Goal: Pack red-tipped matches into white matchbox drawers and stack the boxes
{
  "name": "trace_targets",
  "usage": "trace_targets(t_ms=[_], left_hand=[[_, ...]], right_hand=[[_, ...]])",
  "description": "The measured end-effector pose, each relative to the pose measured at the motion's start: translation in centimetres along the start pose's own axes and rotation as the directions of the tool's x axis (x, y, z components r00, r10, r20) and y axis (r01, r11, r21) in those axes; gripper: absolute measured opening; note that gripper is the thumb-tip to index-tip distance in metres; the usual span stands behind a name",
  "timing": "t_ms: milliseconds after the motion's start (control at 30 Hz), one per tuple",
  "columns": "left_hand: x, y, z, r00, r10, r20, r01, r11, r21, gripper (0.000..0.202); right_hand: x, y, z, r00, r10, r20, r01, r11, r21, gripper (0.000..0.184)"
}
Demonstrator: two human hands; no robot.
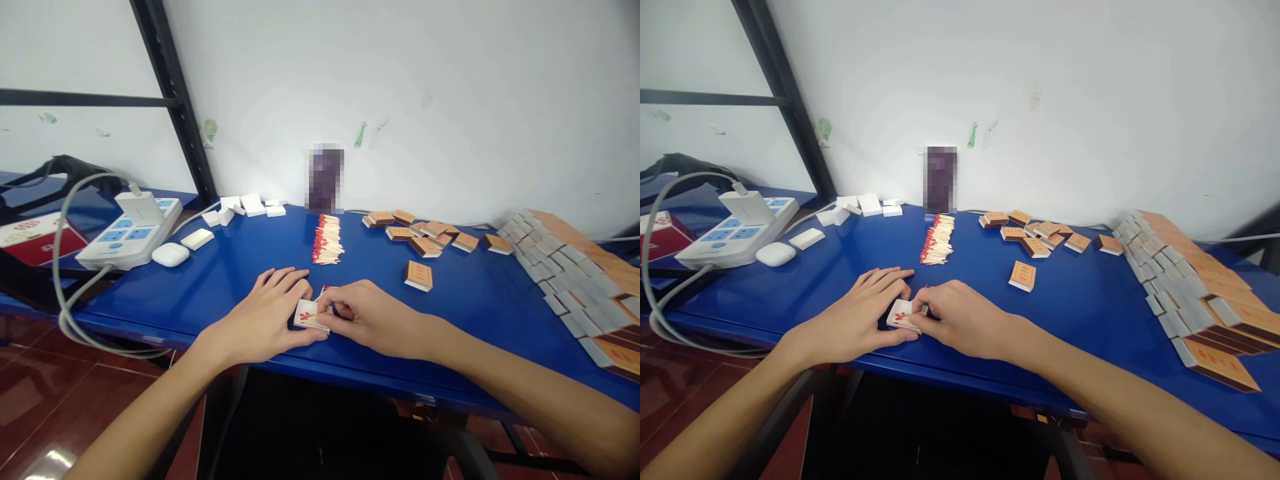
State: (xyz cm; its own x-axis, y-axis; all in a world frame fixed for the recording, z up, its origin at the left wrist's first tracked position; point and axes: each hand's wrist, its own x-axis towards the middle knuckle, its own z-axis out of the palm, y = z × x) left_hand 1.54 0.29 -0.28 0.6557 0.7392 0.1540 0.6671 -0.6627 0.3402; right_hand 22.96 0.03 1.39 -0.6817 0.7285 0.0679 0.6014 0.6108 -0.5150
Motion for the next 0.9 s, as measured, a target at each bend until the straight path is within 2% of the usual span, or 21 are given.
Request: trace_targets(t_ms=[100, 267, 467, 600, 800, 900], left_hand=[[0.0, 0.0, 0.0, 1.0, -0.003, 0.006, 0.003, 1.0, 0.017, 0.045], [0.1, 0.1, -0.1, 1.0, 0.005, -0.003, -0.005, 1.0, 0.014, 0.048], [0.1, 0.2, -0.1, 1.0, 0.002, 0.001, -0.002, 1.0, 0.006, 0.046], [0.1, 0.0, 0.0, 1.0, 0.004, -0.002, -0.004, 1.0, 0.006, 0.042], [0.1, 0.0, 0.0, 1.0, 0.007, 0.001, -0.007, 1.0, 0.023, 0.041], [0.0, 0.1, -0.1, 0.999, 0.029, -0.019, -0.028, 0.999, 0.034, 0.041]], right_hand=[[-0.1, 0.2, -0.1, 0.999, -0.023, -0.025, 0.025, 0.996, 0.087, 0.025], [-0.5, 0.7, -0.7, 0.996, 0.014, -0.091, 0.001, 0.986, 0.169, 0.023], [-0.2, 1.3, -0.3, 0.996, -0.058, -0.074, 0.067, 0.99, 0.127, 0.018], [0.2, 1.3, 0.3, 0.995, -0.069, -0.074, 0.08, 0.983, 0.165, 0.019], [0.0, 1.1, 0.6, 0.984, -0.12, -0.135, 0.134, 0.985, 0.105, 0.021], [0.0, 1.7, 0.5, 0.961, -0.134, -0.241, 0.141, 0.99, 0.012, 0.014]])
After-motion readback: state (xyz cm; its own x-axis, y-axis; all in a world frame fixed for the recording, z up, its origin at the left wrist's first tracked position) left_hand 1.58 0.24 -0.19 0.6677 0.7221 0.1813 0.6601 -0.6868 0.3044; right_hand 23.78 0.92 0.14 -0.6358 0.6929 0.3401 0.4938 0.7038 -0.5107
